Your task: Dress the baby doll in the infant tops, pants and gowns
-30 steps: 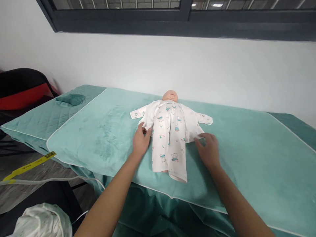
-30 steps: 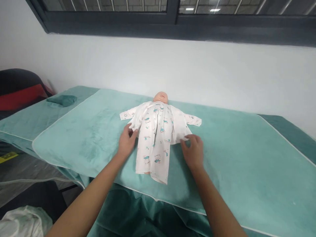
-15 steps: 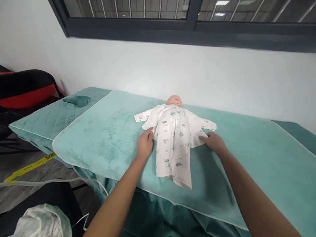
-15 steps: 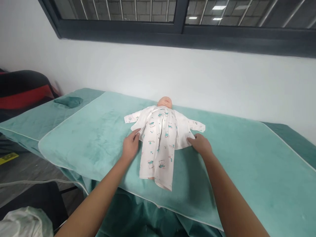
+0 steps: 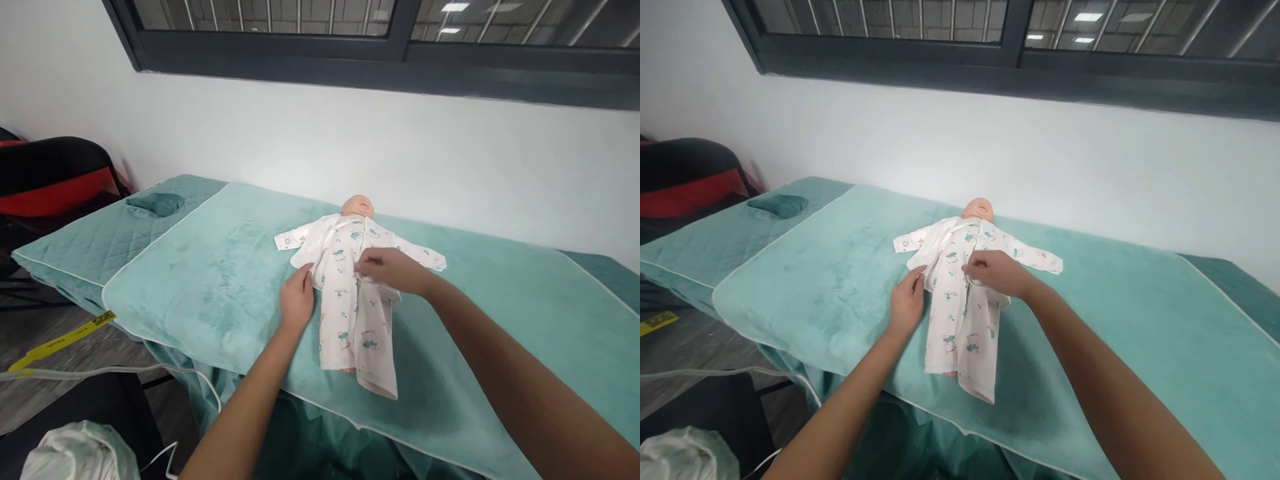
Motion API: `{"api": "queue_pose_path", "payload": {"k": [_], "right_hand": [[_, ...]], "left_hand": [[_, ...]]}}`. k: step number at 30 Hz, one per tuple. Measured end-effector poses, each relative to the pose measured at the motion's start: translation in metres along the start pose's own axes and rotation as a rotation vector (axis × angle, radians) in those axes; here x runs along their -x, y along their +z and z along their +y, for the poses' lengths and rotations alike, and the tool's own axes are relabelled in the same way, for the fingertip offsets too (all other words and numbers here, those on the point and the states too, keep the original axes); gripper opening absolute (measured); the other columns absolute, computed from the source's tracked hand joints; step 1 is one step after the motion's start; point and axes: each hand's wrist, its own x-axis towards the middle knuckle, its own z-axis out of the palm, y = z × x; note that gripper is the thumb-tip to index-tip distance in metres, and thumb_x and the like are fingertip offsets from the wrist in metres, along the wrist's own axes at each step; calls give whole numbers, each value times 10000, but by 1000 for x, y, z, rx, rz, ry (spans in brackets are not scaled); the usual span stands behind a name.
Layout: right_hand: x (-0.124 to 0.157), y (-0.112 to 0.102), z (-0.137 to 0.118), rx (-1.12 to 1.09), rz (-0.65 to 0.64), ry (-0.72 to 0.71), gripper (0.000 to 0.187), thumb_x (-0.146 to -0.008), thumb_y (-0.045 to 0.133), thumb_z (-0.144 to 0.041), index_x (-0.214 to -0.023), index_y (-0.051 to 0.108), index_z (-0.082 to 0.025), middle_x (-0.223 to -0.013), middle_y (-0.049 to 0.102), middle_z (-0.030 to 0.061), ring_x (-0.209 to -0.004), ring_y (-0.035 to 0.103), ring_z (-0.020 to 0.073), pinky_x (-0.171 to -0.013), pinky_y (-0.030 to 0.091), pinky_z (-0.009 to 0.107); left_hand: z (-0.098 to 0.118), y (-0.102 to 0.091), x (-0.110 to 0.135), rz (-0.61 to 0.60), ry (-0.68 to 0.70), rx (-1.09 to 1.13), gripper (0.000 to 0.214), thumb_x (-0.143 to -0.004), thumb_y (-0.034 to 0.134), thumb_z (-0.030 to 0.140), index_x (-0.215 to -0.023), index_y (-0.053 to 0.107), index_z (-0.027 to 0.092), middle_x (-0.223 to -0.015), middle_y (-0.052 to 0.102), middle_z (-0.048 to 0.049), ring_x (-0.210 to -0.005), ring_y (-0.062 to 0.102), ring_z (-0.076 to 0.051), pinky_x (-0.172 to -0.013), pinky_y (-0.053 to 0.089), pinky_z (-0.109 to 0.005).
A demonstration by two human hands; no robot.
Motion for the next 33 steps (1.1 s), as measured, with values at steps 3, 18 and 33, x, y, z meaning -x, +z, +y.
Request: {"api": "queue_pose_path", "payload": {"k": [3,18,33], "right_hand": [[-33,-1,3,69,210,31,284,-886,476,-454,-807,609,-216,-852,672,15,-729,571,162,-655,420,280],[-183,-4,7,602,10,181,222,-726,746,-396,-807,713,-193,-896,721,91,-910,640,282,-840,454,410],[-170,22,11,552,334,250,310,-950,444,-300,-1152,589,-115,-1152,622,199,-1022,611,299,-755,462,352]], "left_hand": [[0,1,0,3,-18,1,336,-945,437,209,-1193,664,210,-1110,732,-73,-963,685,-236,-861,516,-380],[-5,3,0,57,42,51,324,-951,418,189,-1182,645,194,-1011,734,-64,-944,678,-197,-840,515,-328],[2,6,7,48,804,-200,216,-927,476,89,-988,656,192,-1093,731,-77,-1320,516,-244,-965,426,-371]]}}
